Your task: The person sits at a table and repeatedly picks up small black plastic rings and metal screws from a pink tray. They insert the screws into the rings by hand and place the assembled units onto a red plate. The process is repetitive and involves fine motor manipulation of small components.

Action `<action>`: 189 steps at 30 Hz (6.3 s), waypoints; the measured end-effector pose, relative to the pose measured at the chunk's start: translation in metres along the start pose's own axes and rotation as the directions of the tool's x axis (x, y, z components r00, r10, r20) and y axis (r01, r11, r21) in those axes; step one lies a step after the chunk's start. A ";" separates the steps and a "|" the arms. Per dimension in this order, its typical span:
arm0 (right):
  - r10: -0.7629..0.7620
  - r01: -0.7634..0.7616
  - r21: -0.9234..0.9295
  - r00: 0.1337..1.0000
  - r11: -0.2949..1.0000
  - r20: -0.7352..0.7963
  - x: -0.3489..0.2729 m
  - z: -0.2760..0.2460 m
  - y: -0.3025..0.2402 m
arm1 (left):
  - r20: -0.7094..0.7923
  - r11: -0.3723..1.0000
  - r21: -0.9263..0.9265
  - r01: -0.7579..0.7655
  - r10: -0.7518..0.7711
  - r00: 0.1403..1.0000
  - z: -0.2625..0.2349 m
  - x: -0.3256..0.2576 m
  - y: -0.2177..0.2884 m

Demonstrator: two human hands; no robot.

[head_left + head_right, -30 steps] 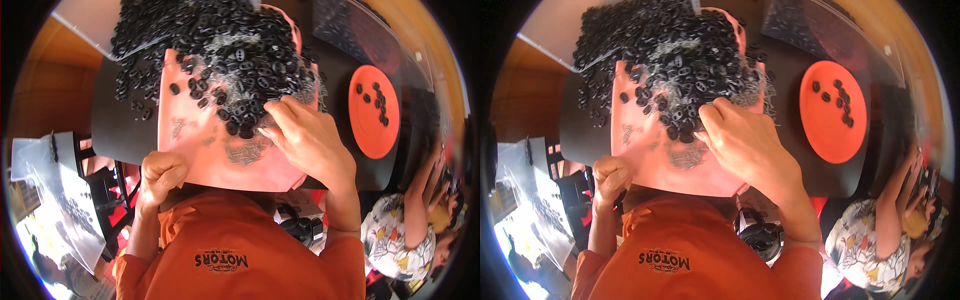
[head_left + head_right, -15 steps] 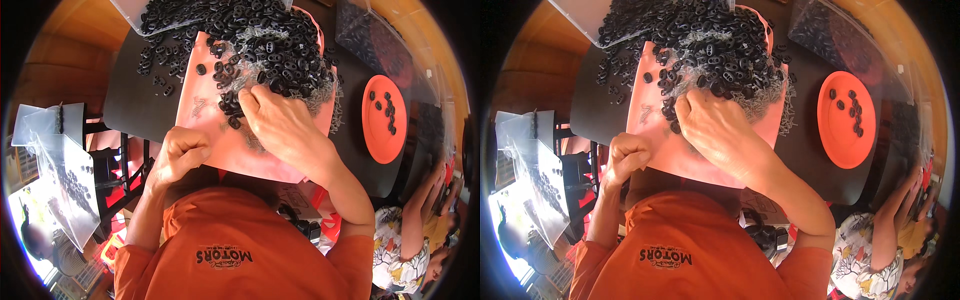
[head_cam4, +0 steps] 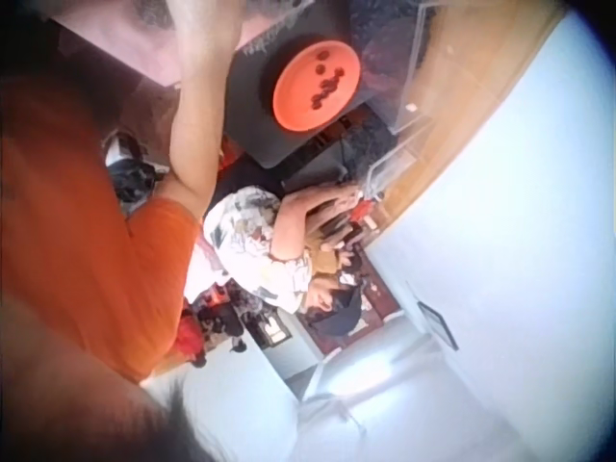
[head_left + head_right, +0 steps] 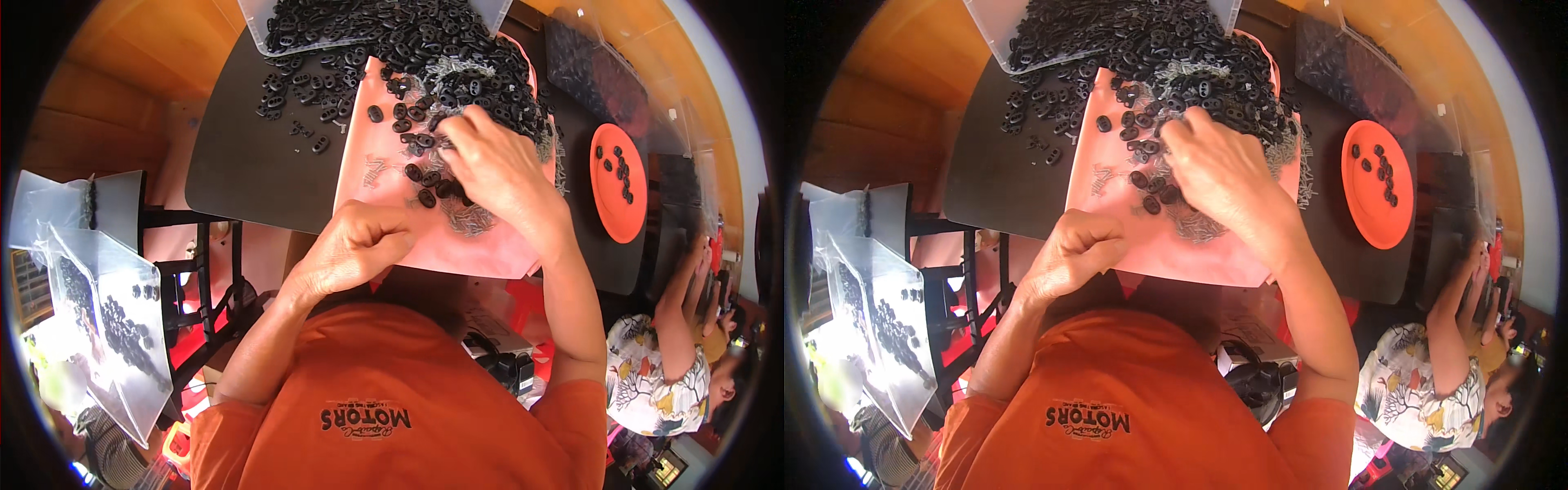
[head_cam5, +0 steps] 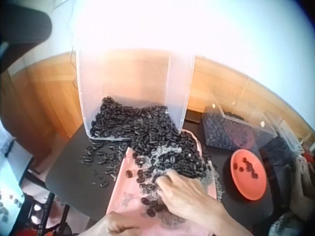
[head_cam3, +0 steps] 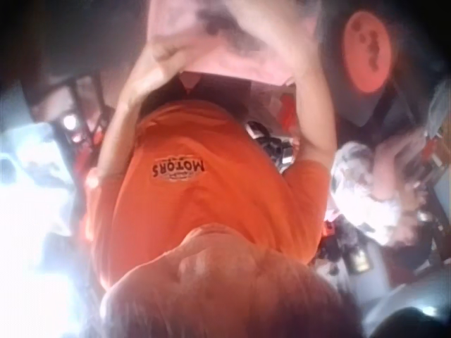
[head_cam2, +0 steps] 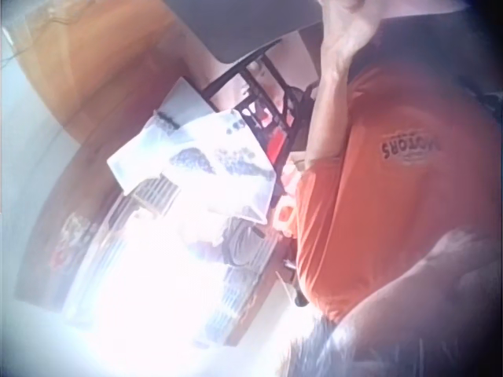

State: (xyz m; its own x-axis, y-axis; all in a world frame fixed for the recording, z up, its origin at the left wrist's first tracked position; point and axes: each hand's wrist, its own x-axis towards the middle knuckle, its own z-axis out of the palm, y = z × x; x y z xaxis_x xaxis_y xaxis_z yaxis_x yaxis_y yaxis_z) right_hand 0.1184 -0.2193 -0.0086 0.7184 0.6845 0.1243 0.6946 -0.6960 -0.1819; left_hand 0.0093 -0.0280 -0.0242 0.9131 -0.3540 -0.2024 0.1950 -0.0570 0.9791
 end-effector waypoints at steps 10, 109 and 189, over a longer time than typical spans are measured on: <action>-0.061 0.061 -0.030 0.998 0.998 0.003 0.018 0.007 -0.015 | -0.001 0.989 0.037 -0.143 0.143 0.990 -0.005 -0.002 -0.016; -0.230 0.102 0.642 0.966 0.759 0.117 -0.035 -0.026 -0.079 | -0.116 0.941 0.190 -0.279 0.303 0.946 -0.004 -0.051 0.002; 0.164 -0.152 0.841 0.983 0.519 0.077 -0.008 -0.005 -0.071 | -0.209 0.913 -0.334 -0.234 0.170 0.963 -0.015 -0.005 -0.030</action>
State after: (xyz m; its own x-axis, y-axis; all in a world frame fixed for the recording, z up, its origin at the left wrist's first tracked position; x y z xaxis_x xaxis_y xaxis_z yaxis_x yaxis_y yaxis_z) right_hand 0.0639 -0.1763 0.0079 0.8175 0.5756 0.0173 0.2192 -0.2832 -0.9337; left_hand 0.0045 -0.0104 -0.0528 0.9873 -0.1557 -0.0317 0.0842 0.3431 0.9355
